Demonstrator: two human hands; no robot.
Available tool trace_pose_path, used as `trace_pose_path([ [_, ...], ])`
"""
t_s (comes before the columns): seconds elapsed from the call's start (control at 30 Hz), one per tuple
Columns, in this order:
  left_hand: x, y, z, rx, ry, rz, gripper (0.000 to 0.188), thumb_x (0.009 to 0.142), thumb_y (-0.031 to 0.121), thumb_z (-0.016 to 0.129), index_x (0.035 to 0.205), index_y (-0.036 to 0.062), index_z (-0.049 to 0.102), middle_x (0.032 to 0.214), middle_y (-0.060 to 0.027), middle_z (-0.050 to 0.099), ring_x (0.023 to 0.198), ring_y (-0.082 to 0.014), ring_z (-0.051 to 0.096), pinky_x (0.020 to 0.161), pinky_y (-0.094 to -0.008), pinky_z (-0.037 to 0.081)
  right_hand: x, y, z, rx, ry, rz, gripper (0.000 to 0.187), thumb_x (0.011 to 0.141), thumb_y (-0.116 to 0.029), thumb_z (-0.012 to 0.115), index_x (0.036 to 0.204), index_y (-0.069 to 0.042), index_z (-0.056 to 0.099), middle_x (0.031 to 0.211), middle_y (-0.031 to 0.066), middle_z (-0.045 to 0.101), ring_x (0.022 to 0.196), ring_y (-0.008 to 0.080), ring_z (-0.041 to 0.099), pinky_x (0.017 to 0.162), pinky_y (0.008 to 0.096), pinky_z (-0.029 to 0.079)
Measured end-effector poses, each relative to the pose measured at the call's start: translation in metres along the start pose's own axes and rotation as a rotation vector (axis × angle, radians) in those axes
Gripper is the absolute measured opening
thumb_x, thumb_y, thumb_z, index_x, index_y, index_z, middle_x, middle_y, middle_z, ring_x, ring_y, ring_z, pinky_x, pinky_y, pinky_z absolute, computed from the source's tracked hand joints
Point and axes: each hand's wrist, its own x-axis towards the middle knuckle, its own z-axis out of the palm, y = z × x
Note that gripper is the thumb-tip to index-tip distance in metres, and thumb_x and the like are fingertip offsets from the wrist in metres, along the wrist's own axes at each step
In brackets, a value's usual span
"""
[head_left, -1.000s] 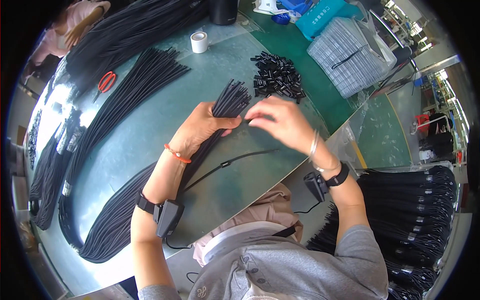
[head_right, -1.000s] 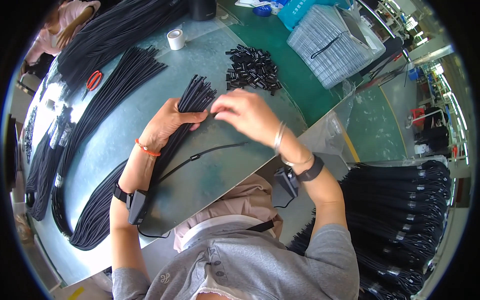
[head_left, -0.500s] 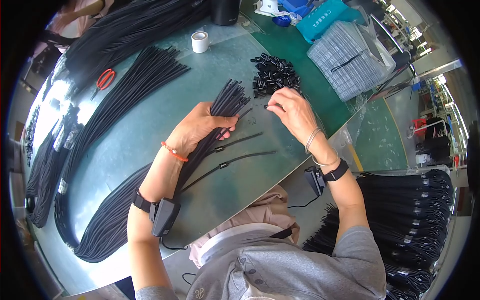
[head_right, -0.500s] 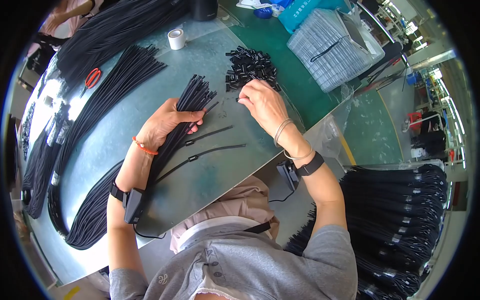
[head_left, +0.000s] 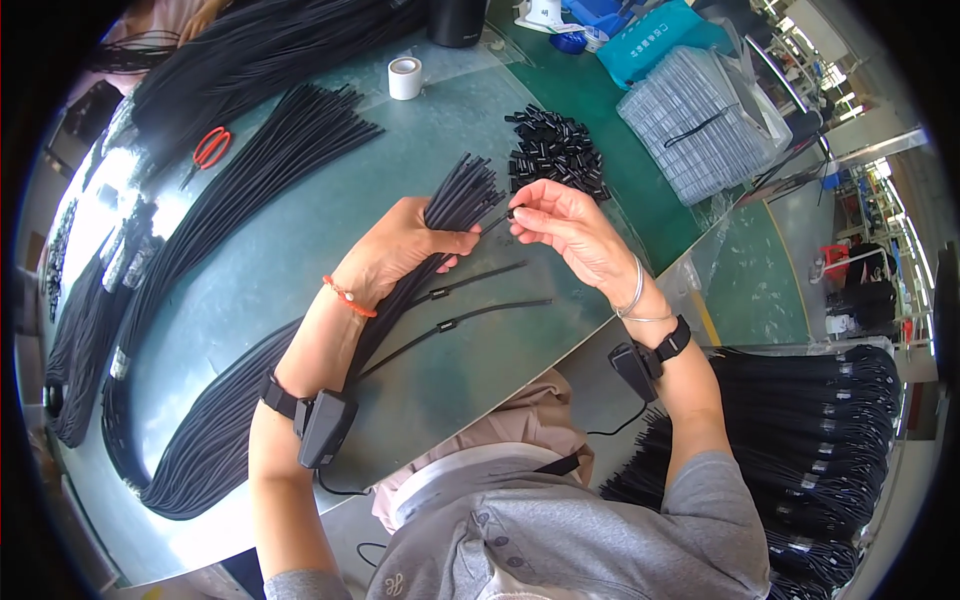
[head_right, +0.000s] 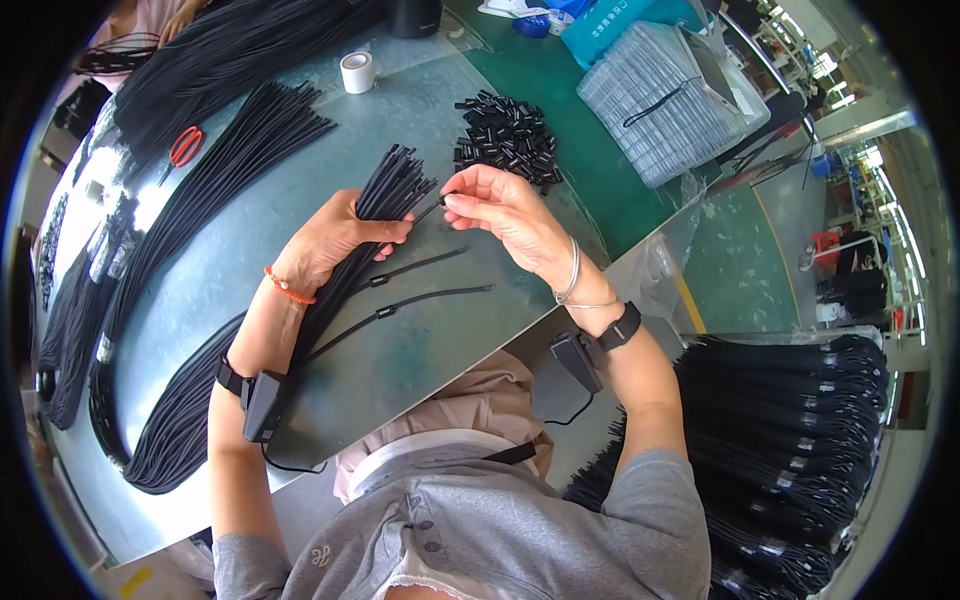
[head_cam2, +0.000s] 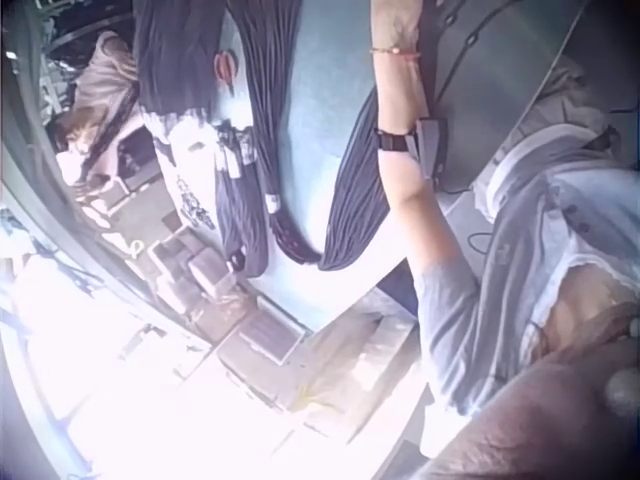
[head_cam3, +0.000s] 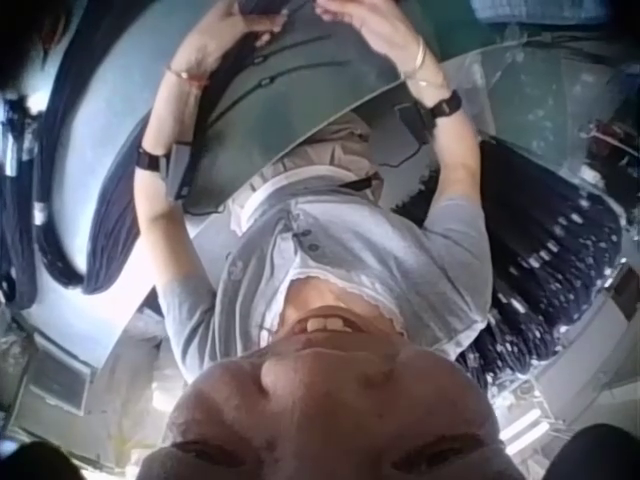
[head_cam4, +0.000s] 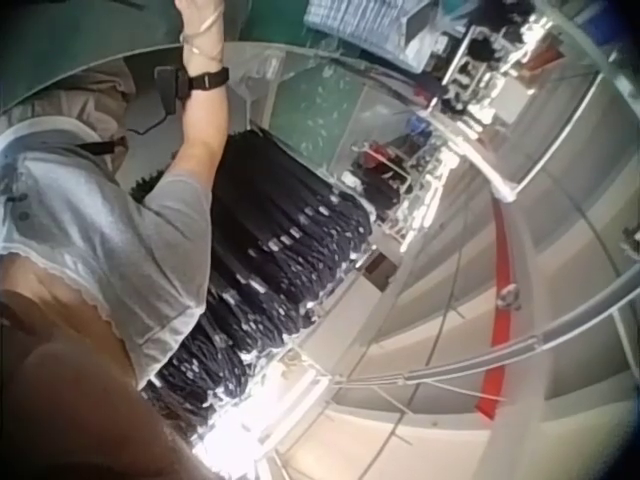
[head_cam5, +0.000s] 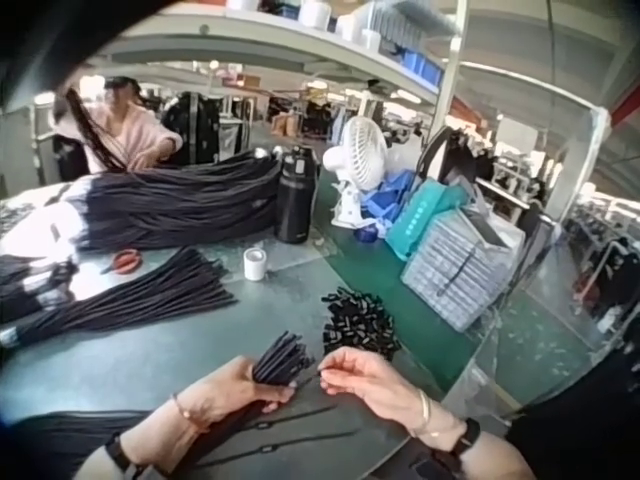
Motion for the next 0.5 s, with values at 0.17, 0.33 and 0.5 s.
trace_pose_path([
  [0.17,0.001,-0.003,-0.002,0.023,-0.018,0.025,0.025,0.078,0.009,0.077,0.095,-0.0053,0.066,0.082,-0.0071,0.066,0.067,-0.0111,0.057,0.060,-0.0239,0.045,0.002,0.001,0.005,-0.234,-0.057,-0.071,0.014,0.086,-0.014,0.069,0.096,-0.005,0.064,0.088,0.0011,0.063,0.079,0.0118,0.061,0.072,0.0277,0.048],
  [0.33,0.000,-0.002,-0.001,0.002,0.038,0.021,0.025,0.080,0.012,0.076,0.094,-0.0061,0.065,0.082,-0.0067,0.066,0.066,-0.0102,0.056,0.061,-0.0233,0.045,-0.018,-0.002,0.042,-1.116,-0.071,-0.474,0.009,0.081,-0.014,0.072,0.085,-0.007,0.068,0.080,0.0063,0.062,0.078,0.0194,0.061,0.071,0.0302,0.048],
  [0.5,-0.002,0.001,-0.001,-0.042,0.017,-0.012,0.026,0.080,0.013,0.075,0.093,-0.0069,0.064,0.081,-0.0062,0.065,0.065,-0.0096,0.056,0.061,-0.0230,0.046,0.018,-0.003,-0.008,-1.465,0.410,-0.714,0.008,0.078,-0.011,0.074,0.082,-0.007,0.068,0.074,0.0079,0.059,0.074,0.0236,0.059,0.066,0.0334,0.048],
])
